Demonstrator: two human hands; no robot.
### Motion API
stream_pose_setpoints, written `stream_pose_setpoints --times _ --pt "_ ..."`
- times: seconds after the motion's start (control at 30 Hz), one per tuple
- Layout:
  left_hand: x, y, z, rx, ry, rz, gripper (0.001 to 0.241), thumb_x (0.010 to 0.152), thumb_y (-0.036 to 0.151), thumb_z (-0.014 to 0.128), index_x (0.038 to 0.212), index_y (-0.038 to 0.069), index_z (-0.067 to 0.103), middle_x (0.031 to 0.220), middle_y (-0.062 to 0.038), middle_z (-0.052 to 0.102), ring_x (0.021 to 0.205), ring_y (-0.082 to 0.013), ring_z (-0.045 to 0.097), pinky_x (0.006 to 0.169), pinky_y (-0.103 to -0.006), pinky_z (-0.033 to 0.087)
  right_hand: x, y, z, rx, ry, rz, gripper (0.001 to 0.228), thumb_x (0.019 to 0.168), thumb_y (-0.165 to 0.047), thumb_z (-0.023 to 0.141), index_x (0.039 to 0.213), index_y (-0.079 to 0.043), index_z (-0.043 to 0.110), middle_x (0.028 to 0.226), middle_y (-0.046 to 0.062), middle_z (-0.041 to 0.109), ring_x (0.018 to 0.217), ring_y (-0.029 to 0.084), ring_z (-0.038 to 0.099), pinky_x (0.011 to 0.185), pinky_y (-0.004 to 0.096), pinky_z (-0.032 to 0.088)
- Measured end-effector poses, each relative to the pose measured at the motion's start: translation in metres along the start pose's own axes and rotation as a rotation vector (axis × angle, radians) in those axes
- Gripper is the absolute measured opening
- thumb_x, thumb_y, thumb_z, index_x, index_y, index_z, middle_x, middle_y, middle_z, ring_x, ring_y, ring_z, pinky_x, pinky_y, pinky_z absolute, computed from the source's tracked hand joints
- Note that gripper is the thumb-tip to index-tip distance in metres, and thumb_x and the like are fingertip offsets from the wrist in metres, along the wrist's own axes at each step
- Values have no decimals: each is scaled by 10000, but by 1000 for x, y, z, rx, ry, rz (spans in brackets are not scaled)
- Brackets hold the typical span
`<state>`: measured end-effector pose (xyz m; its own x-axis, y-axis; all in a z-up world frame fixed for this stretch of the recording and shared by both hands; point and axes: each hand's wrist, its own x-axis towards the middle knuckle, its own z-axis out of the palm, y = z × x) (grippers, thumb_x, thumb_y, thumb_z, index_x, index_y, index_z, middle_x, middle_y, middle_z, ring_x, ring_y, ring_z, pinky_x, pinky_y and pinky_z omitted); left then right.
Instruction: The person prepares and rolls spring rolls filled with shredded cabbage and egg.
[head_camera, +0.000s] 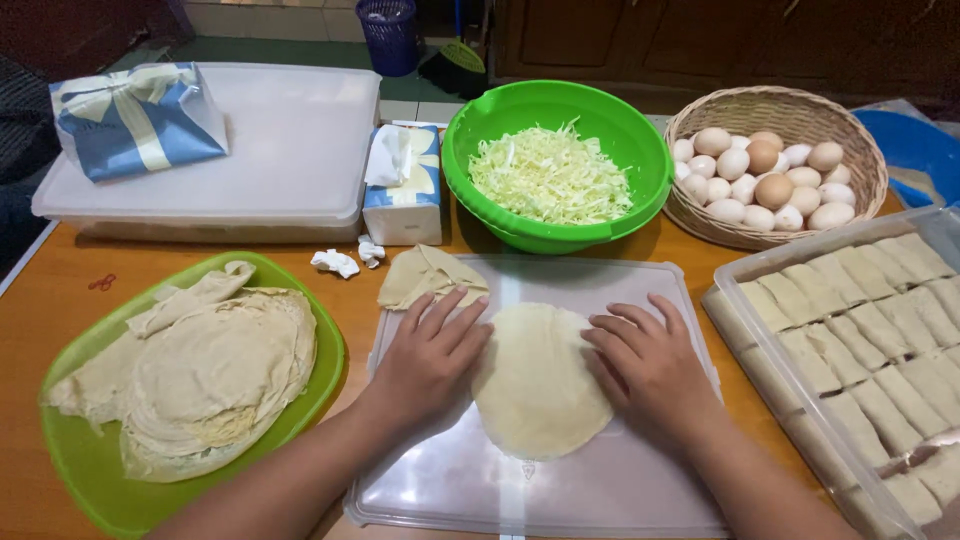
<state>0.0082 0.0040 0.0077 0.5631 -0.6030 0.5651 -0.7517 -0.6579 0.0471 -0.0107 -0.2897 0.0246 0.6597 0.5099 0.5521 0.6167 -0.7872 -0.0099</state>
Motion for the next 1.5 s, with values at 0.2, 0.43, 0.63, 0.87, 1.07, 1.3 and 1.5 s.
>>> stream_pose_setpoints --times 0.2,0.43,0.63,0.87,1.07,1.3,1.5 --pt "-6 5 3 -313 206 -52 293 840 17 747 1122 -33 684 1092 -166 703 1020 -340 686 882 -414 572 -17 7 9 147 79 70 322 795 -12 657 1112 -52 701 1031 105 752 950 298 722 860 404 560" --pt "-10 1 6 -333 174 32 276 741 7 784 1007 -2 710 952 -133 714 867 -300 694 761 -379 572 -26 8 19 108 27 318 313 849 -251 799 680 -39 643 648 122 680 572 308 667 549 423 523" --pt "-12 1 20 -195 230 -1 300 809 84 765 1098 21 720 1020 -131 735 973 -311 700 834 -403 561 -12 1 14 107 2 327 167 935 -159 655 820 -38 659 764 130 697 699 334 682 645 438 532" --pt "-24 -1 30 -45 29 -200 470 850 70 582 1316 7 575 1430 -230 536 1335 -427 470 1110 -531 349 -12 18 23 162 24 353 119 923 -135 641 946 -39 706 949 139 737 933 348 686 848 456 530" --pt "-21 -3 33 -28 -9 -200 487 854 69 568 1337 6 559 1459 -230 507 1368 -429 445 1121 -536 343 -6 18 19 164 43 308 133 912 -146 655 975 -47 718 976 139 738 962 341 690 879 457 527" --pt "-6 -2 39 169 -86 -25 575 804 148 564 1359 1 545 1485 -247 468 1378 -425 418 1086 -588 329 -1 -1 -5 172 35 287 163 883 -128 681 1024 -55 717 1012 138 738 997 339 693 906 449 523" --pt "2 -7 36 258 -168 -119 531 864 158 553 1381 40 532 1475 -194 489 1405 -403 411 1066 -548 358 30 6 -38 216 50 242 209 874 -132 703 1061 -40 705 1034 143 733 982 328 701 869 421 543"
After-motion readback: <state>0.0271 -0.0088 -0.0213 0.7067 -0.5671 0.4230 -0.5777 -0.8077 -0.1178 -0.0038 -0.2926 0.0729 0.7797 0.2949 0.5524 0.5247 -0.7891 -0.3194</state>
